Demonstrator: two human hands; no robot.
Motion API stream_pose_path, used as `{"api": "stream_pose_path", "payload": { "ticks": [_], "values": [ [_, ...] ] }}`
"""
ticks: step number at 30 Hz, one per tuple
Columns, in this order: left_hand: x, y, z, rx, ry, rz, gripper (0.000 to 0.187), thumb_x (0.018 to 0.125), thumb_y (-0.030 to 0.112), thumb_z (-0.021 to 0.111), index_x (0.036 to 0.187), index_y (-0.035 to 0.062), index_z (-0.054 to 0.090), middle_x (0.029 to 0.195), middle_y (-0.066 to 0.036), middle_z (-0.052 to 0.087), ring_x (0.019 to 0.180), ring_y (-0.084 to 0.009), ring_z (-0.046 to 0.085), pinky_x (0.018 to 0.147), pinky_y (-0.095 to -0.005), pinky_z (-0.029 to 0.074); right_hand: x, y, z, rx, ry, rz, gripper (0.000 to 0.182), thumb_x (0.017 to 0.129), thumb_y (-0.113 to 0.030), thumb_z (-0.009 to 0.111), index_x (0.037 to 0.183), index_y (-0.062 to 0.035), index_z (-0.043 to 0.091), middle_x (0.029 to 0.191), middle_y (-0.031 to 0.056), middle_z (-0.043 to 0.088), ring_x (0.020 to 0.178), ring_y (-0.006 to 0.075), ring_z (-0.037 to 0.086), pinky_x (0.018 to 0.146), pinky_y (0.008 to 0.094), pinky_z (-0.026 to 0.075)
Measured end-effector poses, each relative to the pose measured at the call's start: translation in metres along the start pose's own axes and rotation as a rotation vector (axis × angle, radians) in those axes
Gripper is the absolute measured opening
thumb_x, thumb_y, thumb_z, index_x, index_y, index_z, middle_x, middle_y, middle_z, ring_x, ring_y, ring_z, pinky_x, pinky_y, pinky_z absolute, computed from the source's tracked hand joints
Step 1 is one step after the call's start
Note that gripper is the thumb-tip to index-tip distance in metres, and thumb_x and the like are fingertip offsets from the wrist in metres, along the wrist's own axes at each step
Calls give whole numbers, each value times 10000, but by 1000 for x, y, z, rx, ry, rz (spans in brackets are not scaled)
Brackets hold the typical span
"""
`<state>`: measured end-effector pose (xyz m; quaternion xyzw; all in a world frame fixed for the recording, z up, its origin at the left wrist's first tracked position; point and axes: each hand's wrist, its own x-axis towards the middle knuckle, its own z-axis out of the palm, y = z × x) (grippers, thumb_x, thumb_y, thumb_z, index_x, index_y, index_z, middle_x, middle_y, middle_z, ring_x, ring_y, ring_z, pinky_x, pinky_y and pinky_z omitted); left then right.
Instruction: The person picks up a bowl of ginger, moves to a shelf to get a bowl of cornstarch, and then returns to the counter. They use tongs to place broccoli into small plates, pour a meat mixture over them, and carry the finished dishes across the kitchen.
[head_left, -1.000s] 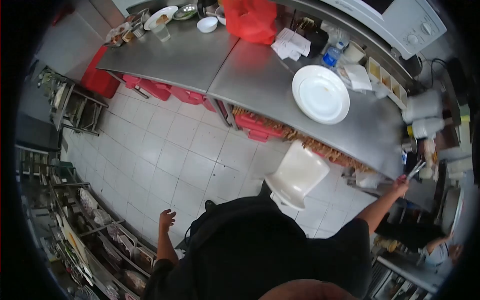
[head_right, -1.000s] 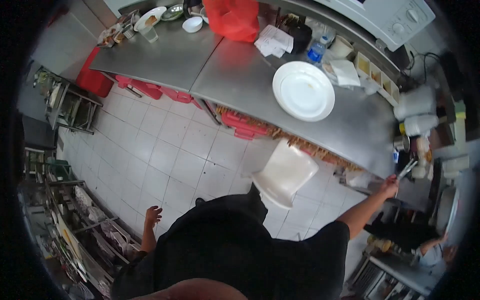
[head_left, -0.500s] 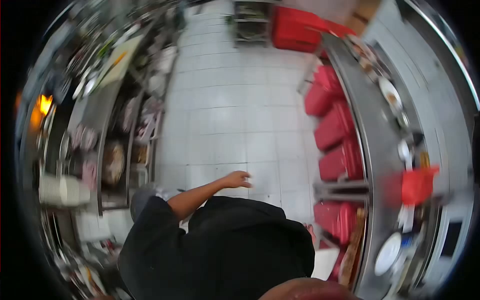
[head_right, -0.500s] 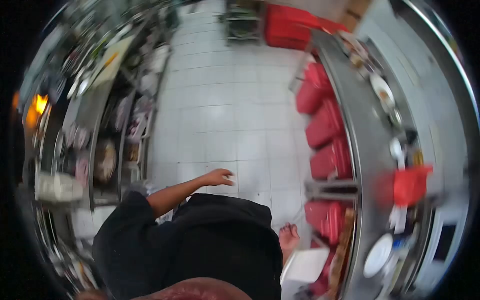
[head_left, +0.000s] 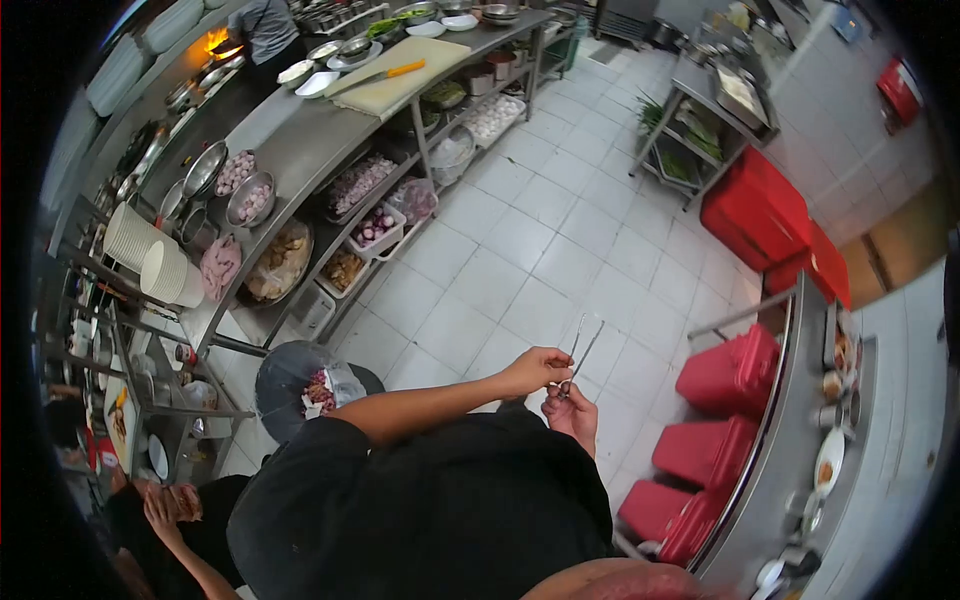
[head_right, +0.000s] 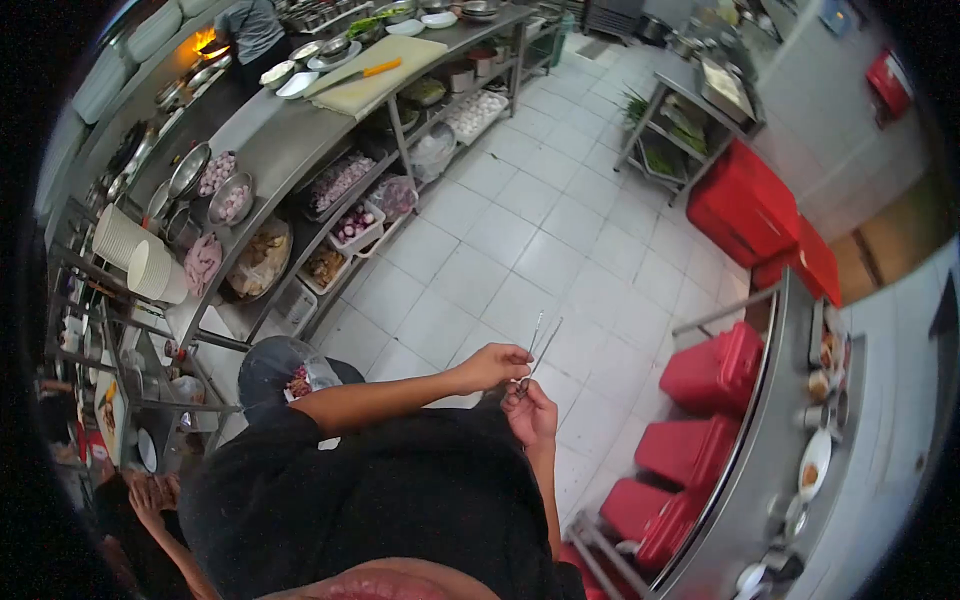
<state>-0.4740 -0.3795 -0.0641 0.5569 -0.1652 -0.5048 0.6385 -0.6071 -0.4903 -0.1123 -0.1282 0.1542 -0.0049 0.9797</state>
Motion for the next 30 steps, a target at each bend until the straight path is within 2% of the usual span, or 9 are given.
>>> {"api": "stream_pose_path", "payload": {
  "ticks": [4,7,10,14,15,18,22,23,30],
  "values": [
    [58,42,-44,60,174,105,255,880,92,614,1079,-63,575,896,-88,634,767,-127,599,692,-264,494,90,-47,30,-146,-5,135,170,928,-193,486,918,-47,572,901,120,629,747,183,585,666,308,467],
    [82,71,-82,-23,276,149,214,868,79,627,1039,-44,588,865,-66,639,769,-121,595,694,-260,489,147,-83,86,-569,45,211,238,940,-238,502,1028,-28,567,953,106,634,816,181,607,684,295,496],
    [101,93,-121,103,459,241,181,858,75,640,1002,-28,606,841,-49,641,767,-114,593,686,-260,484,217,-90,119,-1088,151,78,268,944,-219,486,1110,-17,545,997,82,623,821,167,615,705,300,487],
    [123,124,-184,183,588,117,169,827,70,657,965,-22,622,793,-45,641,709,-106,590,636,-262,482,316,-82,144,-952,27,165,286,952,-235,491,1143,-30,546,994,54,624,841,151,607,733,293,489],
    [131,125,-200,115,621,212,165,818,60,653,954,-24,612,765,-46,633,673,-102,579,600,-250,466,340,-74,145,-934,12,151,263,959,-233,483,1125,-42,552,976,50,625,841,152,606,750,302,492],
    [151,145,-260,60,590,195,147,816,56,647,929,-22,594,739,-39,613,644,-96,560,565,-238,439,400,-61,167,-809,46,165,217,968,-215,466,1061,-41,556,952,44,623,828,153,602,754,309,494],
    [186,199,-314,144,546,255,109,812,63,635,857,-1,559,702,-17,564,604,-87,515,535,-238,411,479,-53,189,-938,119,-97,221,983,-201,418,955,-17,537,892,77,604,782,162,595,693,289,498],
    [195,216,-323,180,548,248,99,815,63,625,848,2,554,711,-17,562,622,-87,514,543,-243,418,496,-52,205,-934,197,-192,251,985,-175,398,846,-12,528,758,45,539,654,112,496,593,282,440],
    [285,267,-388,175,585,295,116,816,49,620,877,-27,557,760,-48,596,711,-113,572,636,-272,493,613,-85,232,-803,337,-133,219,917,-126,392,877,11,558,780,100,588,667,161,573,569,294,471]
  ]
}}
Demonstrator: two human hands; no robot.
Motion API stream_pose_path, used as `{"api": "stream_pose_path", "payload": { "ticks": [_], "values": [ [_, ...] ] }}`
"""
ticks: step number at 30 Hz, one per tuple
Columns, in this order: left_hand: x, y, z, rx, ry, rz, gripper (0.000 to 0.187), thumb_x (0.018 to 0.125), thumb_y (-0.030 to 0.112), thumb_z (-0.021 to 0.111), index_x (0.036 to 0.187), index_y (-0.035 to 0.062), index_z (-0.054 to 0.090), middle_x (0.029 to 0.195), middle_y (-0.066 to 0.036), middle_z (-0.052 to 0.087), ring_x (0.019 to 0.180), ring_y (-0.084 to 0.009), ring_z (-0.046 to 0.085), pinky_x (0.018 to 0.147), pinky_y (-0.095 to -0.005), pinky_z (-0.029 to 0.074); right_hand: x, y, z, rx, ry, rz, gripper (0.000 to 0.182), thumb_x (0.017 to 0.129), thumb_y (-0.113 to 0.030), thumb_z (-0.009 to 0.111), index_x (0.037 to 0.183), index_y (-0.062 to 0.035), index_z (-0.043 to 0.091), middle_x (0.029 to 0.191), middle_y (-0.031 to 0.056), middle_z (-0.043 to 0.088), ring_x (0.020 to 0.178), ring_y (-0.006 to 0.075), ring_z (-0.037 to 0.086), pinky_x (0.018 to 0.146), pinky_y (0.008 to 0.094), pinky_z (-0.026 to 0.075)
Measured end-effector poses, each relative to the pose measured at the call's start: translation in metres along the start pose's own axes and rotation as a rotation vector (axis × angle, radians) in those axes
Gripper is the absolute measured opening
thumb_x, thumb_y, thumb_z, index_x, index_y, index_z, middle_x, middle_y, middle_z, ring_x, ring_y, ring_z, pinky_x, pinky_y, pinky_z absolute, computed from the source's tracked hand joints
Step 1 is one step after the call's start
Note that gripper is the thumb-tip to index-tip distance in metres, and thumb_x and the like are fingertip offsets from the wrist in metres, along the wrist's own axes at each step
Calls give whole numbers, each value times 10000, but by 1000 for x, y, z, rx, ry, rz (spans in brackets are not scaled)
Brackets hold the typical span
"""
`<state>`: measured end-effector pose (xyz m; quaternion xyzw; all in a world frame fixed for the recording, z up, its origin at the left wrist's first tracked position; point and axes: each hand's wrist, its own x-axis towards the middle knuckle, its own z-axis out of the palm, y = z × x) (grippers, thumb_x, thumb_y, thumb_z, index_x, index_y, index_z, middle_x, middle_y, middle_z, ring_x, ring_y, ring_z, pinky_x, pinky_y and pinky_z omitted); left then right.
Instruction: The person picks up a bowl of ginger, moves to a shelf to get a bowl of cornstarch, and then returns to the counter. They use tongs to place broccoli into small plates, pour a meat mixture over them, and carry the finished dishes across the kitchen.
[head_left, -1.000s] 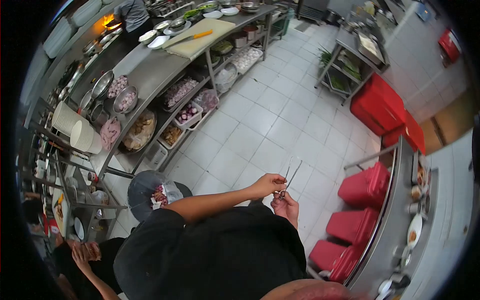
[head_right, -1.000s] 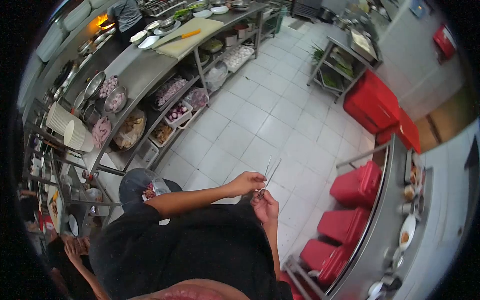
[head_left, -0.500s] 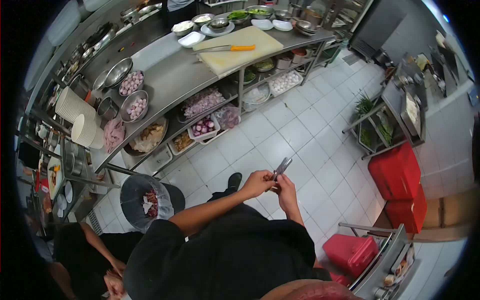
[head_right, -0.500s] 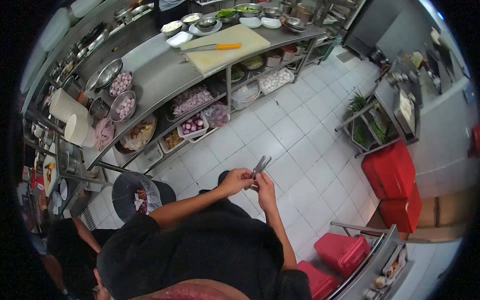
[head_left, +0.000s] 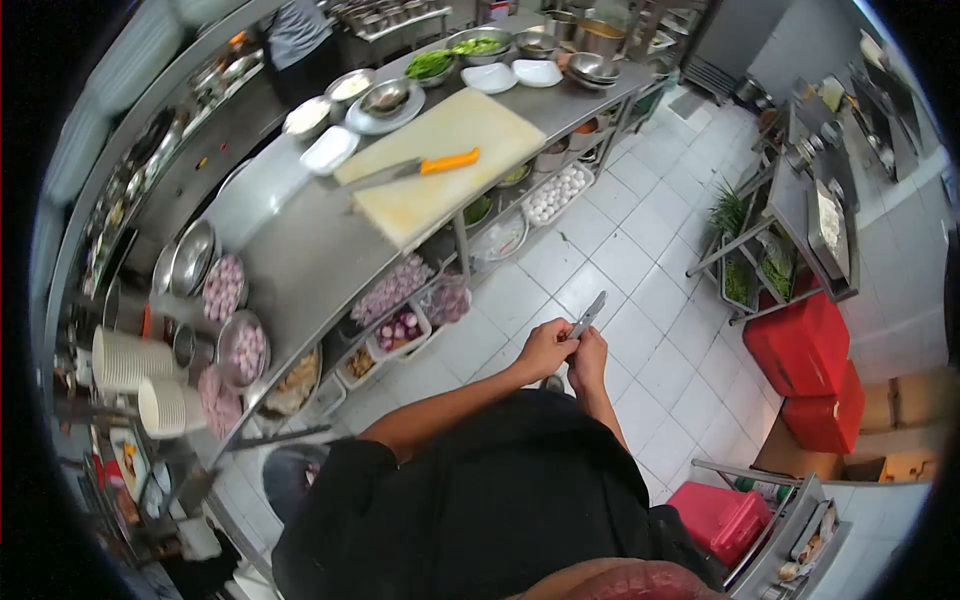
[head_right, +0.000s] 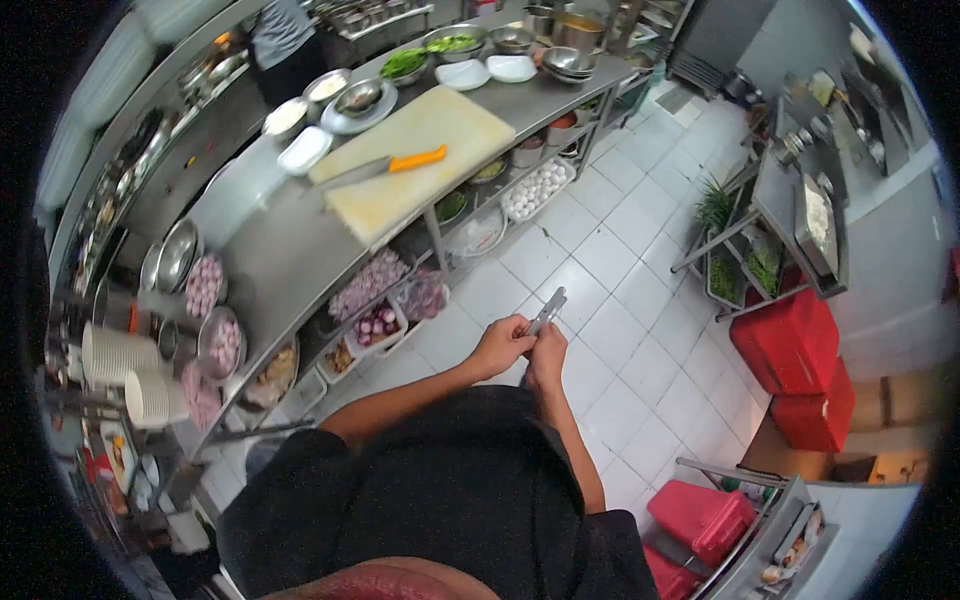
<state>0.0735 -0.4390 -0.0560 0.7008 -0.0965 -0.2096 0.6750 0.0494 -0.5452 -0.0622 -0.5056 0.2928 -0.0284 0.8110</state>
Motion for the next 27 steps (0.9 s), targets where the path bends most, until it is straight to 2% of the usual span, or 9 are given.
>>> {"api": "stream_pose_path", "payload": {
  "ticks": [5,8,11,12,17,20,21,26,27],
  "values": [
    [104,-4,9,33,-40,53,143,826,37,621,949,-26,584,852,-88,648,767,-127,620,634,-266,497,113,-11,-11,-47,39,-79,236,866,-84,399,825,33,600,771,122,611,677,197,586,594,308,473],
    [169,26,14,50,-36,7,151,825,50,634,962,-7,602,829,-64,649,733,-110,607,615,-251,490,166,-62,-9,-172,-22,-180,233,912,-149,440,766,-9,556,727,60,554,624,152,545,552,308,478],
    [235,70,15,21,-25,17,171,831,62,648,981,-8,605,826,-50,648,709,-105,599,597,-244,486,223,-116,3,91,-155,-35,239,922,-183,459,766,-27,552,711,38,534,620,140,528,540,290,451],
    [256,80,16,-19,13,32,165,836,53,641,981,-14,601,839,-53,646,726,-109,601,612,-243,488,253,-128,-4,-19,-266,-29,272,944,-231,449,920,4,584,828,87,606,697,179,586,622,325,503],
    [347,99,-4,-258,104,96,160,855,27,601,1000,-40,590,891,-74,637,800,-123,600,705,-257,497,299,-213,42,-90,-448,29,417,941,-378,520,1090,7,577,866,68,610,744,150,582,649,291,494],
    [378,117,-24,-322,97,79,158,856,12,580,1003,-41,600,902,-76,634,832,-128,598,754,-267,495,335,-227,73,-317,-405,-149,471,919,-356,573,1219,4,527,895,57,616,775,136,577,658,271,488],
    [390,122,-31,-310,77,71,163,855,7,575,1007,-39,607,900,-72,634,835,-131,599,761,-270,494,351,-234,79,-303,-495,-86,514,912,-325,593,1280,13,475,935,58,623,802,137,583,676,278,496],
    [426,136,-93,-110,69,176,195,851,27,587,1029,-34,641,957,-86,608,898,-166,604,798,-290,484,412,-238,132,-299,-548,-157,466,903,-223,603,1267,26,451,972,97,636,890,176,615,752,306,516],
    [427,142,-103,-7,153,191,200,850,25,595,1038,-26,638,970,-68,609,881,-148,591,807,-276,473,405,-252,150,-261,-563,-203,372,897,-186,615,1201,3,515,940,78,629,810,145,603,662,284,503]
  ]
}}
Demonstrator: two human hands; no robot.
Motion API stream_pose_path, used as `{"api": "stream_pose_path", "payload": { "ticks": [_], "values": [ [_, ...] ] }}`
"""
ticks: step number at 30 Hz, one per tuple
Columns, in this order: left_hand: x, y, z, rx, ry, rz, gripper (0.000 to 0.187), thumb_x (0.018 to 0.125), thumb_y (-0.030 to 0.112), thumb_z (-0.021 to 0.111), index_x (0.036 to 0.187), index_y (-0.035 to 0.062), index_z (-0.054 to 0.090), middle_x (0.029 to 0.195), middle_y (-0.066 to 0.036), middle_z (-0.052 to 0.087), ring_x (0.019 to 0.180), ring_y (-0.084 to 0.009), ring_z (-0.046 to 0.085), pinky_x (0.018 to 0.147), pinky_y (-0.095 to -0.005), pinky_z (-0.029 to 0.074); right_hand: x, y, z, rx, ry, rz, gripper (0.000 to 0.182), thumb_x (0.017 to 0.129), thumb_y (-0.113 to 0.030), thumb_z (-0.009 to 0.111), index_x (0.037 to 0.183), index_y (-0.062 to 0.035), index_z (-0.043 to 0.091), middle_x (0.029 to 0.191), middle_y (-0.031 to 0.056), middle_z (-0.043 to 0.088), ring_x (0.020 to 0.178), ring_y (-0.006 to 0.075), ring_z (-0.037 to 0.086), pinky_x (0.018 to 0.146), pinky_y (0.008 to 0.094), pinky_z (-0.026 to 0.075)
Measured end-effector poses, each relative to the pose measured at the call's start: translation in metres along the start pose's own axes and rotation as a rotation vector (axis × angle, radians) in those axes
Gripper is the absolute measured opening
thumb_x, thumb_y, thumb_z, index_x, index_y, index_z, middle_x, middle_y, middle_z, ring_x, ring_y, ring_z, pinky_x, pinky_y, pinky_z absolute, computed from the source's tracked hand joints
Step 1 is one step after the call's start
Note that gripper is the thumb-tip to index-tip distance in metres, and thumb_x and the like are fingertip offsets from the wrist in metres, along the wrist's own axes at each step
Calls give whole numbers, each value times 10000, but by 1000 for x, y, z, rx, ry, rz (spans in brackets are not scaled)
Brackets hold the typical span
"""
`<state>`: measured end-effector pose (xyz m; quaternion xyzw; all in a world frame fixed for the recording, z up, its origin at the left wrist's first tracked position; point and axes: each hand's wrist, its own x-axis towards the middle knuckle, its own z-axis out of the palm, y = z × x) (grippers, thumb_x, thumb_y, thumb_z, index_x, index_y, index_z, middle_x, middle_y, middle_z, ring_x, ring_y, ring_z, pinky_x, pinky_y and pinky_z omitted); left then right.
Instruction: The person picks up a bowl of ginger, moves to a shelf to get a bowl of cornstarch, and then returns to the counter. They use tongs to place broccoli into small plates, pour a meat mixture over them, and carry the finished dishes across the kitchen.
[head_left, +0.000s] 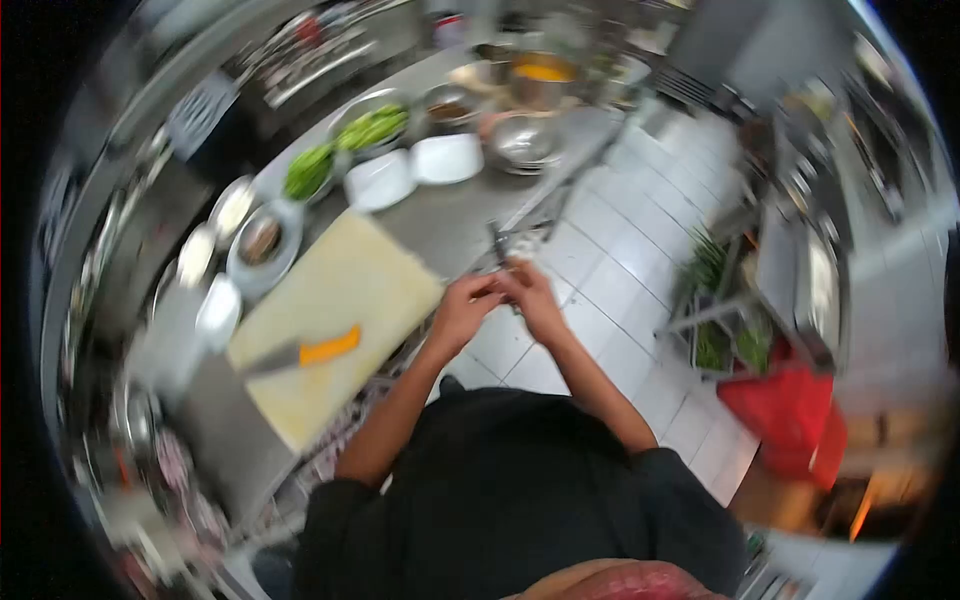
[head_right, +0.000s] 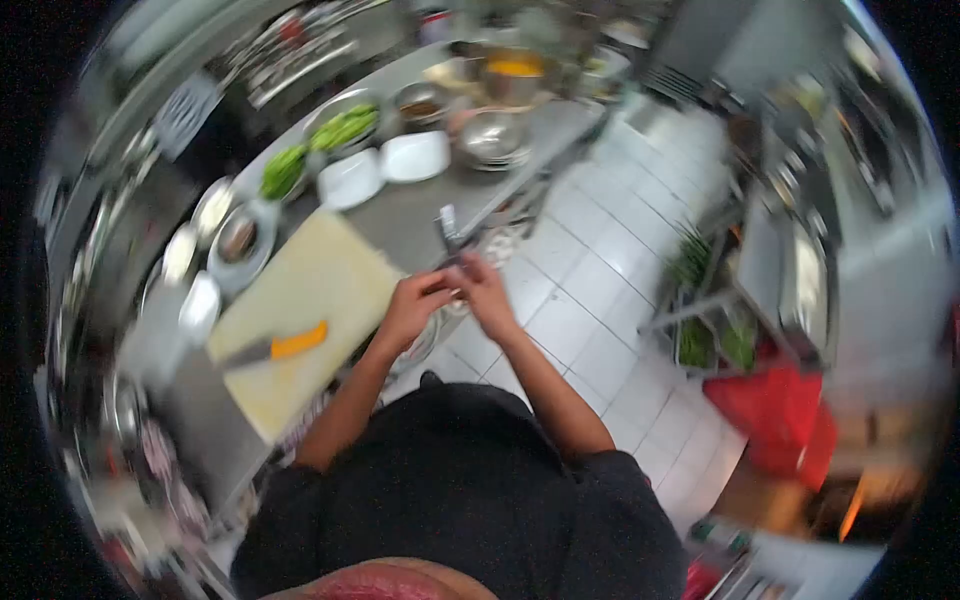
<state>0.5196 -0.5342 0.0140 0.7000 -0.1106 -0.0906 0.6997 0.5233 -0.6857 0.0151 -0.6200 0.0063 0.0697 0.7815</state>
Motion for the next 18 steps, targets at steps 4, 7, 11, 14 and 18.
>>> {"api": "stream_pose_path", "payload": {
  "ticks": [4,7,11,14,18],
  "values": [
    [13,50,-52,168,198,35,205,852,31,618,1056,6,631,1001,-46,601,857,-118,563,812,-255,461,65,-9,7,-239,-33,-87,294,872,-141,642,1136,-35,569,825,-7,624,684,68,528,607,219,423],
    [12,96,-116,314,577,321,245,840,9,623,1081,45,644,928,-43,586,787,-111,568,737,-235,472,117,-19,13,-702,-42,-318,352,803,-171,701,1083,8,588,744,113,616,626,189,564,598,319,450],
    [-23,159,-180,349,1007,461,221,877,12,594,1096,-3,620,1001,-48,608,886,-106,574,793,-237,460,203,-52,39,-1076,-188,-693,358,737,-123,694,1064,-2,610,799,199,612,733,368,595,657,451,473],
    [-41,156,-179,366,1236,351,195,890,19,582,1074,-37,613,997,-47,611,907,-107,570,816,-232,448,283,-70,61,-1323,-289,-799,339,744,-127,686,1061,-30,617,836,196,616,810,374,600,719,457,474],
    [-58,100,-153,378,1415,143,207,890,25,583,1087,-37,603,984,-52,612,903,-104,569,825,-226,440,384,-81,102,-1528,-416,-893,309,764,-158,651,1057,-62,630,902,193,618,878,360,602,780,437,486]
  ]
}}
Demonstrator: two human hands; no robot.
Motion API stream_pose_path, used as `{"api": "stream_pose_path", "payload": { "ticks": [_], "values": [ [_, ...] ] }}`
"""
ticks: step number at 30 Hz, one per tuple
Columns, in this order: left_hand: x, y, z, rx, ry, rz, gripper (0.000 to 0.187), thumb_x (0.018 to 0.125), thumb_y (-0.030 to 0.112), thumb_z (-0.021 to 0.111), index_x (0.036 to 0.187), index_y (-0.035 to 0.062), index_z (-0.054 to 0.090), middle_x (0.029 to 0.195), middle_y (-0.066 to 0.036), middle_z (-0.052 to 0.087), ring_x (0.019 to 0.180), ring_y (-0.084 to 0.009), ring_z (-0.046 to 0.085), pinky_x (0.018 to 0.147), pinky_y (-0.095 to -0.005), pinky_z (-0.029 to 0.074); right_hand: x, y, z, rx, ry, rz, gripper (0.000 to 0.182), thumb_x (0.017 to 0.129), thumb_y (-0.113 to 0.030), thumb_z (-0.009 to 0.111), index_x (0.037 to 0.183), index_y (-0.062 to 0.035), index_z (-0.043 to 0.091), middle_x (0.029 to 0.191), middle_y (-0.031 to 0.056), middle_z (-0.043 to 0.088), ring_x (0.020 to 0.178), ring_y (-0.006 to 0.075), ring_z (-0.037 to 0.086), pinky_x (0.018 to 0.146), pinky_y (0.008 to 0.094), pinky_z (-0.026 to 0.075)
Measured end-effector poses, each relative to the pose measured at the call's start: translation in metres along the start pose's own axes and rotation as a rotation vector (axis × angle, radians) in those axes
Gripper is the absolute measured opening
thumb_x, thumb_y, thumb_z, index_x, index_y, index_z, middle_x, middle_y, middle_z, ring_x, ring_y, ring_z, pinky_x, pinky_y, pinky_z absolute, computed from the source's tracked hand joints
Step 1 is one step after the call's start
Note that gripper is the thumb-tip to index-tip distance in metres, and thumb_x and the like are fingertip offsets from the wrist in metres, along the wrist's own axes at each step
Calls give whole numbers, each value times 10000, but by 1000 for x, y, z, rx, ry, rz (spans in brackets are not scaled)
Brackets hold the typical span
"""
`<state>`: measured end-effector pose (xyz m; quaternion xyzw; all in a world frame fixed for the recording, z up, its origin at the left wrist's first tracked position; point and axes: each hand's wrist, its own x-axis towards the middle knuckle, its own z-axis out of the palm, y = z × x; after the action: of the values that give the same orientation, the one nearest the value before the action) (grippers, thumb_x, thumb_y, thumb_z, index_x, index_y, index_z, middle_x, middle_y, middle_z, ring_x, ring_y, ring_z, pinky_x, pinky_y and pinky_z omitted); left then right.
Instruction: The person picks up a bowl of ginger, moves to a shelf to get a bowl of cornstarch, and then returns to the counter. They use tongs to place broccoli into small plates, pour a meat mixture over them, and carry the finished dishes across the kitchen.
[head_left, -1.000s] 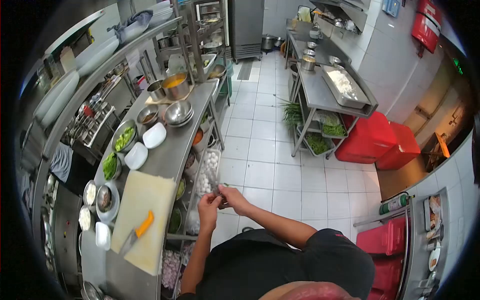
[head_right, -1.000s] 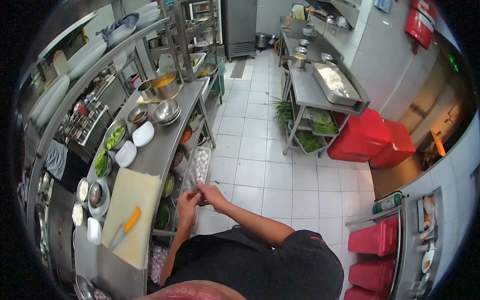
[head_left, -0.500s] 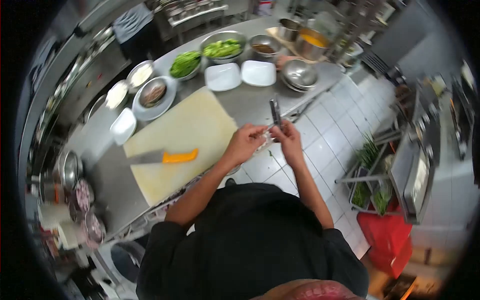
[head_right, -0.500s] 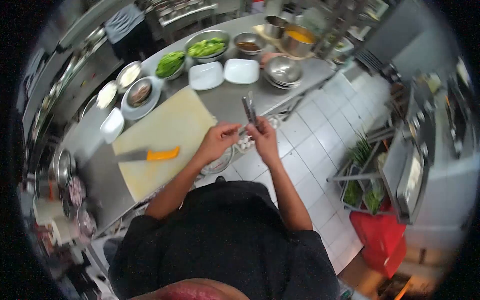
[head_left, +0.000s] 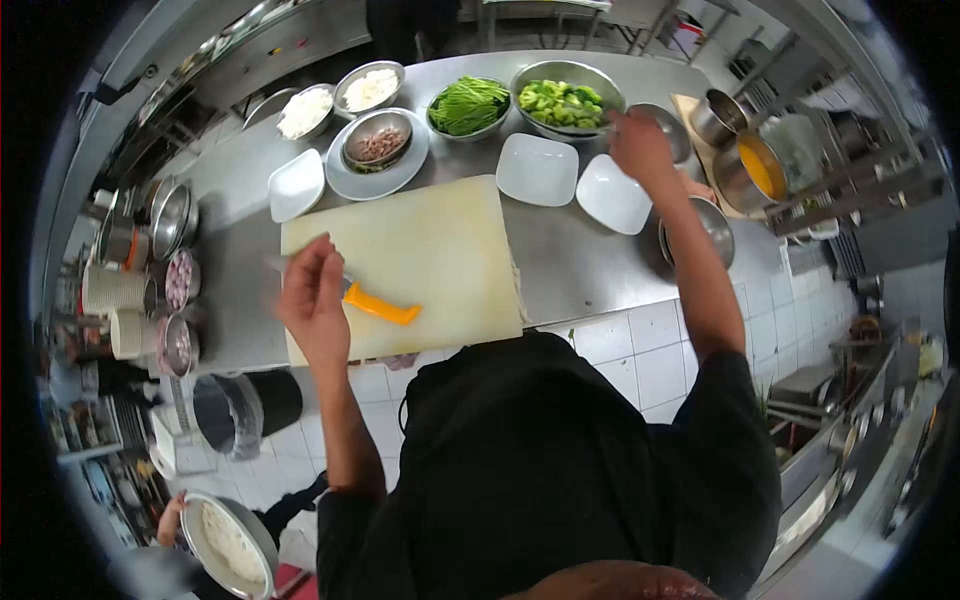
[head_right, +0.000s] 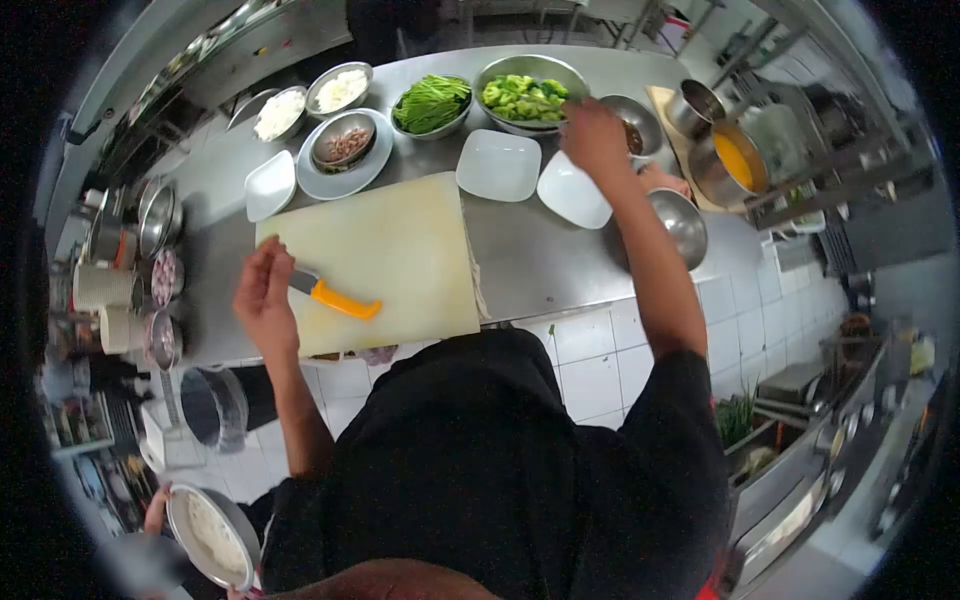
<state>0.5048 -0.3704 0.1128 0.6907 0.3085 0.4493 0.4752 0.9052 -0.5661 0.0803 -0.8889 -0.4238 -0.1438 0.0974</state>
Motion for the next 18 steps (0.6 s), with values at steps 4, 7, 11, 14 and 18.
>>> {"api": "stream_pose_path", "payload": {
  "ticks": [4,7,11,14,18],
  "values": [
    [-52,-23,6,27,188,-212,223,890,35,583,1103,-31,600,967,-58,614,890,-114,572,820,-244,457,71,22,25,-115,-86,-130,235,731,-139,627,945,-53,668,921,170,631,874,343,624,778,430,514],
    [-93,-36,3,69,303,-294,232,891,53,586,1107,-31,600,940,-62,619,869,-121,577,798,-257,473,96,24,45,-154,-138,-211,191,697,-111,622,858,-28,682,932,159,643,885,338,636,763,426,527],
    [-144,-54,-15,160,434,-416,241,893,81,590,1104,-32,605,906,-64,623,817,-121,579,749,-257,481,122,31,59,-147,-131,-242,204,715,-135,591,863,-24,676,945,171,658,893,322,647,760,430,529],
    [-169,-55,-17,201,505,-489,241,889,93,595,1094,-32,611,900,-64,624,786,-115,574,722,-254,479,138,31,60,-166,-272,-172,234,739,-156,560,905,-33,669,973,182,662,911,332,648,783,436,525],
    [-177,-56,-9,198,497,-488,247,889,100,601,1099,-30,613,914,-59,628,783,-113,572,723,-251,478,146,33,77,-109,-341,-109,279,756,-177,535,965,-35,654,988,193,660,923,351,645,798,446,522]
  ]
}}
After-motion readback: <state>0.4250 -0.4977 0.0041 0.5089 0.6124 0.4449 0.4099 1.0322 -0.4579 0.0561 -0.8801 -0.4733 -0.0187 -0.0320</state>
